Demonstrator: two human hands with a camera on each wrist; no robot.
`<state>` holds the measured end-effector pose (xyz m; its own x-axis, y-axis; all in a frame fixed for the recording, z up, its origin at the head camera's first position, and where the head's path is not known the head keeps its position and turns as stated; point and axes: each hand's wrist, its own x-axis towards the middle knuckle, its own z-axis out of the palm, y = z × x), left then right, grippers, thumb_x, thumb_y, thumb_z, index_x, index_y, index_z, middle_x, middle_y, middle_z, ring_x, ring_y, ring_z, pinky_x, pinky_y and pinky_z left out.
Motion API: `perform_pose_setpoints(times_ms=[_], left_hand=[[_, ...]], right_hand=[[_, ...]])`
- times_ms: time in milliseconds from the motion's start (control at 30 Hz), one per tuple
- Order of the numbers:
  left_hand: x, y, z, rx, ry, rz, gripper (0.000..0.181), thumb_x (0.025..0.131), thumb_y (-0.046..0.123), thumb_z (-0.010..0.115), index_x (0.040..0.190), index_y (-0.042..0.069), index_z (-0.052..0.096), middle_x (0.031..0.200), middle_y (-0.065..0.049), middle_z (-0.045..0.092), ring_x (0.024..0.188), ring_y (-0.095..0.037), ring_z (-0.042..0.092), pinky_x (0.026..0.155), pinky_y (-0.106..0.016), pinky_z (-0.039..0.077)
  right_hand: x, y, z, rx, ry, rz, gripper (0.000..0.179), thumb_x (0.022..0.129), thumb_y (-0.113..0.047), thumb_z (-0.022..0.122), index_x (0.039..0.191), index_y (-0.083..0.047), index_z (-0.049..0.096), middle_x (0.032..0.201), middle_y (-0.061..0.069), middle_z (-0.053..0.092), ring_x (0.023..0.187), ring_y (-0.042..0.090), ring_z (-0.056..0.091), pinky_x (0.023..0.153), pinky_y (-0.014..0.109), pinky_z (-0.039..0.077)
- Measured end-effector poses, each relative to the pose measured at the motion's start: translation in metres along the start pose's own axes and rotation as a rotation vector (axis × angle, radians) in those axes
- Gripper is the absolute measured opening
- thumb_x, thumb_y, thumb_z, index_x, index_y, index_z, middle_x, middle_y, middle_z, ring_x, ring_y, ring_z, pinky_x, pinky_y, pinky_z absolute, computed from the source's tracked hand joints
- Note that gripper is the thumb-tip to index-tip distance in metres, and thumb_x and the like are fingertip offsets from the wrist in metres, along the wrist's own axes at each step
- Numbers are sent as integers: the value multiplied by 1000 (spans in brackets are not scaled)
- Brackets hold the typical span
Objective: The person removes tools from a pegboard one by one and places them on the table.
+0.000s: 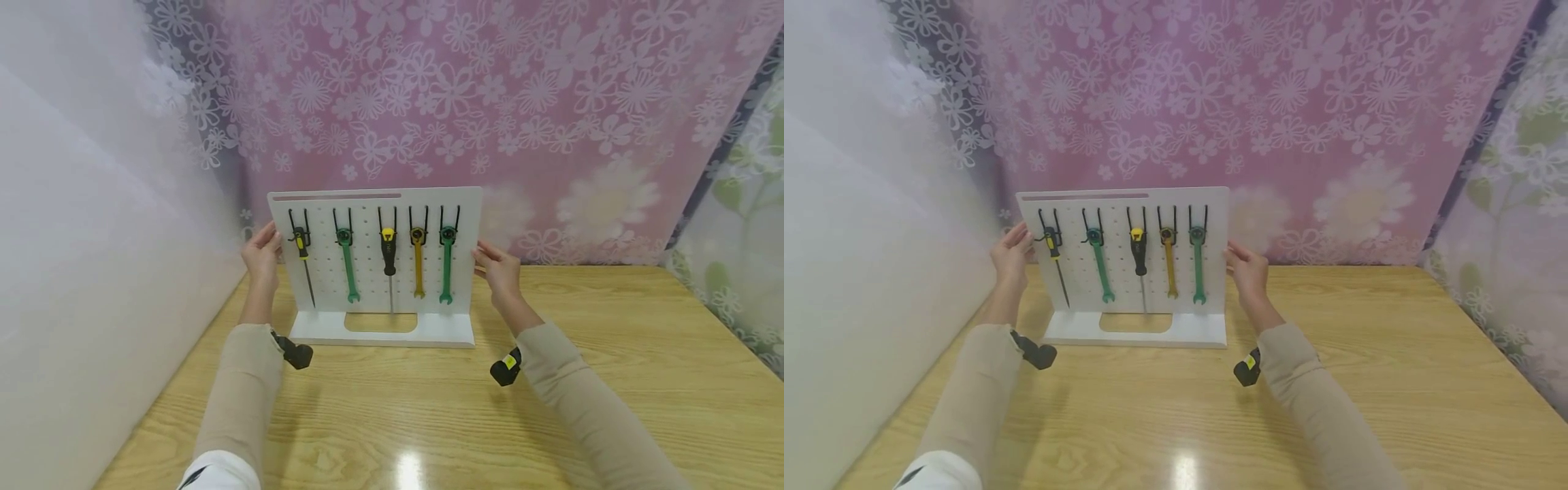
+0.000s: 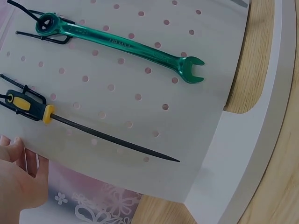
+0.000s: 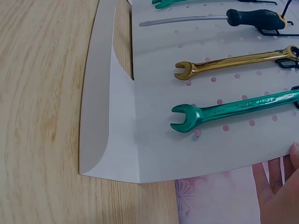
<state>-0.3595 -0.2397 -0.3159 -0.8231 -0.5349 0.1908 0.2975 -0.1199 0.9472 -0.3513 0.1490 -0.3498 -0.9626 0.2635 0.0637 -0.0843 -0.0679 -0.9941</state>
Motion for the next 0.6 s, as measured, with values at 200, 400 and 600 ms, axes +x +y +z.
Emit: perform_pose_setpoints(times_ms=[200,400,600], left_hand=[[0,-1,6,-6,-7,-21,34,89,4,59,123,4,58,122,-10,57,100,-13,56,88,-28,45],[-2,-4,12,-2,-9,-17,33,89,4,59,122,5,59,121,-9,58,98,-13,56,88,-30,45],[-7,-5,15,-25,-7,-10,32,88,2,60,120,5,60,117,-10,60,97,-14,58,88,-30,46]], right_hand=[[-1,0,-6,9,19,-13,37,90,-10,59,126,-7,55,108,5,63,85,9,59,85,37,48],[-3,-1,-12,31,45,-23,35,90,-8,59,125,-4,56,90,-6,63,81,7,59,84,38,48],[-3,-1,-19,28,40,-28,37,90,-11,60,125,-4,56,90,-6,63,77,6,59,77,29,51]])
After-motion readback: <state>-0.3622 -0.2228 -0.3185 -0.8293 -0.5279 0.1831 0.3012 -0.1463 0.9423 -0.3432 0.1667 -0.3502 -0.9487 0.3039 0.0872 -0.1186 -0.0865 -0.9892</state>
